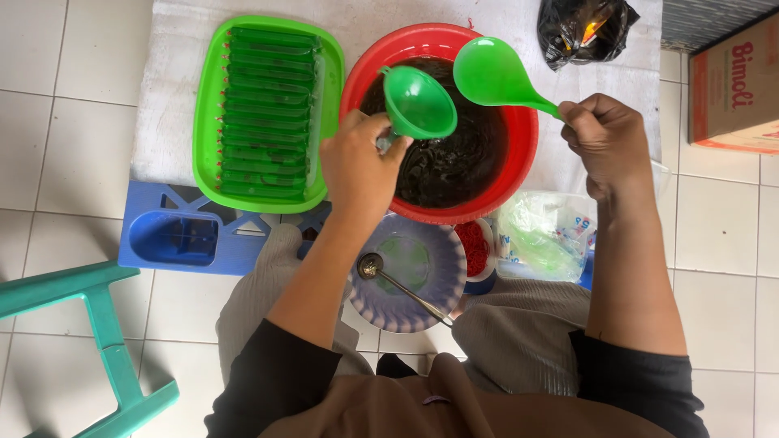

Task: Fill small plastic bags with liquid from a bucket using a funnel and ladle, then tie them closed with rubber bands.

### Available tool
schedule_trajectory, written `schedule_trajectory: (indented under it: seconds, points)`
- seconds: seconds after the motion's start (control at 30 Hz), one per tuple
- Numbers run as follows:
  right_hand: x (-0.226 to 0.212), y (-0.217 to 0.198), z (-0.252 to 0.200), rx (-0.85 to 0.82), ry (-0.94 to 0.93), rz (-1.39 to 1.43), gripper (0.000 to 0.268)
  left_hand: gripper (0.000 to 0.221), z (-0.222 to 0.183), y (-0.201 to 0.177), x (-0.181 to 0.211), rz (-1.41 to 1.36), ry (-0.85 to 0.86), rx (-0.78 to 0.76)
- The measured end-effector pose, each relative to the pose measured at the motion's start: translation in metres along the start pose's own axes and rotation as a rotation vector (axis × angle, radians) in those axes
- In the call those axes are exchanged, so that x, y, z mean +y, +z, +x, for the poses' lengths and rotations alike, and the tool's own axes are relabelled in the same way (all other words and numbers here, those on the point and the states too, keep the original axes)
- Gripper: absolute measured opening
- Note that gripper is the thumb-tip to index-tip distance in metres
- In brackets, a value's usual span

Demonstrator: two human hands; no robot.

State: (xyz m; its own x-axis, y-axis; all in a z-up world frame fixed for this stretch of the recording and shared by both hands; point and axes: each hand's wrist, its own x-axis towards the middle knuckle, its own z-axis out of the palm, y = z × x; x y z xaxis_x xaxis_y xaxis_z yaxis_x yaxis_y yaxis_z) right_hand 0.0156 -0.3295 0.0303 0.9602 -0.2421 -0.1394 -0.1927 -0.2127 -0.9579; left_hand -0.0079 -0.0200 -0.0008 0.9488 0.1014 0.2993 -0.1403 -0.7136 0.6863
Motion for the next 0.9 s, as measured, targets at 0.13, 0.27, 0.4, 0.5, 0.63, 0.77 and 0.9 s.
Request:
schedule_trajectory:
  seconds: [0.13, 0.27, 0.4, 0.5, 0.63, 0.77, 0.9]
  points:
    - [-0.015, 0.002, -0.008, -0.036, -0.042, 0.019, 0.038, 0.019, -0.004, 0.014, 0.0, 0.018, -0.038, -0.061]
    - [-0.021, 0.006, -0.015, -0.086, -0.105, -0.04, 0.03, 0.017, -0.006, 0.02, 0.002, -0.094, -0.002, -0.055]
    - [-0.024, 0.007, -0.022, -0.079, -0.163, -0.143, 0.022, 0.013, -0.006, 0.018, 0.004, -0.233, 0.038, -0.055]
    - [-0.023, 0.003, -0.026, -0.09, -0.238, -0.144, 0.02, 0.014, -0.007, 0.02, 0.003, -0.26, 0.061, -0.039]
    - [-0.039, 0.008, -0.044, -0.096, -0.311, -0.207, 0.017, 0.015, -0.007, 0.017, 0.004, -0.295, 0.065, -0.035]
    - [-0.05, 0.014, -0.061, -0.105, -0.44, -0.335, 0.012, 0.015, -0.006, 0.015, 0.004, -0.344, 0.084, -0.018]
    - [-0.05, 0.017, -0.07, -0.096, -0.666, -0.486, 0.015, 0.016, -0.005, 0.016, 0.001, -0.377, 0.098, 0.007]
